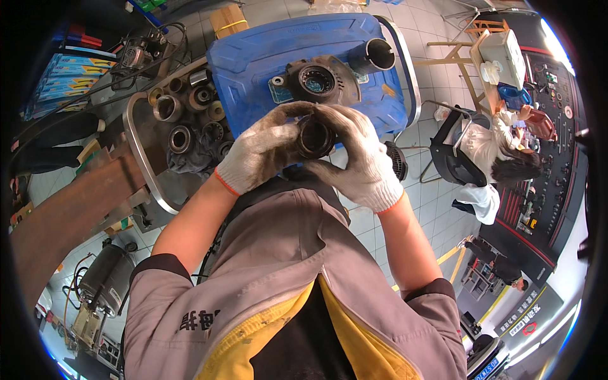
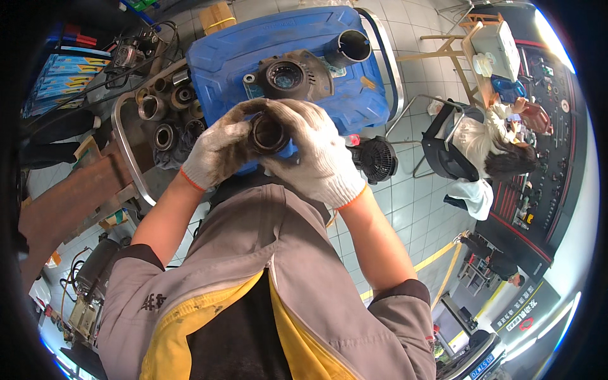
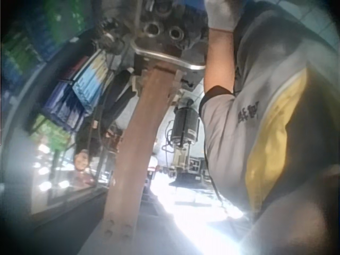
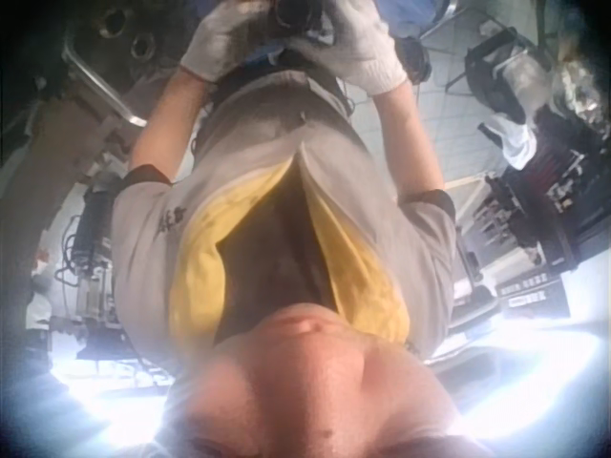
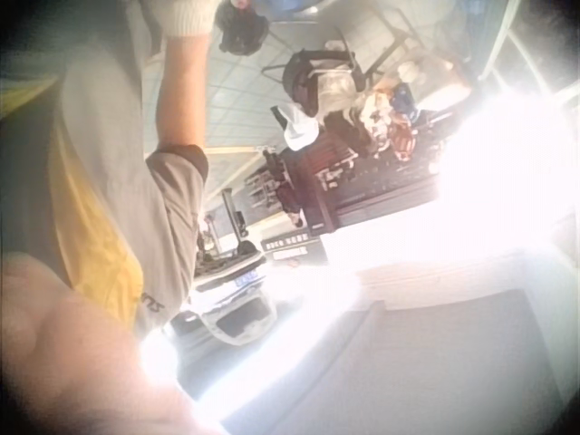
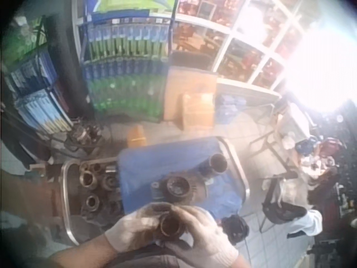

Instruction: The person selects cylindrical metal parts and bearings from a tray, then uses a brush to clean the interior of a cylinder. They insert bearings into the cylinder and place the assembly on a blue bin. The person continues to handle additional bearings and parts, organizing them on the tray.

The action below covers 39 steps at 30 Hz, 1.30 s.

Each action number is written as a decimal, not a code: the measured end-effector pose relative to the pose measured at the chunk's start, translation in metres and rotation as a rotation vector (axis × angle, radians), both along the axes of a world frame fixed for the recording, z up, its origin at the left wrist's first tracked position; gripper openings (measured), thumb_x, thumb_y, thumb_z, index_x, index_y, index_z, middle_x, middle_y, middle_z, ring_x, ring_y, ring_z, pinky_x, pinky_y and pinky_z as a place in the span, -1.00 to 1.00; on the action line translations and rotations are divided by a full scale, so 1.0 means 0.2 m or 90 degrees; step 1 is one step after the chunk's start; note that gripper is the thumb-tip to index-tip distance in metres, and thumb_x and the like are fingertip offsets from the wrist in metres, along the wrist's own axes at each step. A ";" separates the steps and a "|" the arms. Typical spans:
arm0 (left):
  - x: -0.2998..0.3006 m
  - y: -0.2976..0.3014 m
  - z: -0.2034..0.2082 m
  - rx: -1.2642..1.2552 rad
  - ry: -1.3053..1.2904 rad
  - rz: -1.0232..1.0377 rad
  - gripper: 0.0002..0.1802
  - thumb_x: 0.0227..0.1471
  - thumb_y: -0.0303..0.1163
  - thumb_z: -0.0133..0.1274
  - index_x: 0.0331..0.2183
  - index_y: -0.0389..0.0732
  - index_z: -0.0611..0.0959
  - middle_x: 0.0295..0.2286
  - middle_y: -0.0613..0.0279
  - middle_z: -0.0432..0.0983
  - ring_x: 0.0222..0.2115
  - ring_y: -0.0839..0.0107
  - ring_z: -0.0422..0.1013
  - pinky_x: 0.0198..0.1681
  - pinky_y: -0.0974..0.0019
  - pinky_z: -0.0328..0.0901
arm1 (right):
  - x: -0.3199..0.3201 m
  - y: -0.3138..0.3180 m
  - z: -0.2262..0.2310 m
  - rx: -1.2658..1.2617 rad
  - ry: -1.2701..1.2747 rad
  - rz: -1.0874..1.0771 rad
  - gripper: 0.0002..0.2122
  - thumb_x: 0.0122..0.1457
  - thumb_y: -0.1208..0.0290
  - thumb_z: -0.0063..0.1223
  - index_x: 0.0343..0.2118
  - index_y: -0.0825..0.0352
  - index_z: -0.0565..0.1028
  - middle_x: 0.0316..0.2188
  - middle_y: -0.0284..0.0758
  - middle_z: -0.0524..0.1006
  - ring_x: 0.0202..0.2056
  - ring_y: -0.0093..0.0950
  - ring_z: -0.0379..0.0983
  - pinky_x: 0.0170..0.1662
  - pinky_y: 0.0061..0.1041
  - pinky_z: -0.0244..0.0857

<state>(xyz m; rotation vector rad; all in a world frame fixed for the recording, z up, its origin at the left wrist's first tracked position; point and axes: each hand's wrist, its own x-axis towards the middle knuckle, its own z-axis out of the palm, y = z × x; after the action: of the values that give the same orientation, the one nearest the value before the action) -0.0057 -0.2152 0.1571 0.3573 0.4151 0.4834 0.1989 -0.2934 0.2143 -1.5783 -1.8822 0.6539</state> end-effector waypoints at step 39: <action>0.40 0.36 -0.44 0.148 0.660 0.080 0.27 -0.01 -0.09 0.44 0.41 -0.44 0.00 0.26 -0.35 0.26 0.31 -0.01 0.25 0.38 -0.04 0.13 | 0.37 0.28 -0.60 -0.013 -0.145 -0.009 -0.38 0.21 0.17 0.31 0.29 0.29 0.42 0.28 -0.01 0.41 0.29 0.02 0.31 0.36 -0.09 0.22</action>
<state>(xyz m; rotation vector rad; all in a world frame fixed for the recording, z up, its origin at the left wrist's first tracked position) 0.0748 -0.1423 0.0699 0.8074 1.3985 0.4402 0.2722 -0.2364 0.0935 -1.7404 -2.0303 0.5054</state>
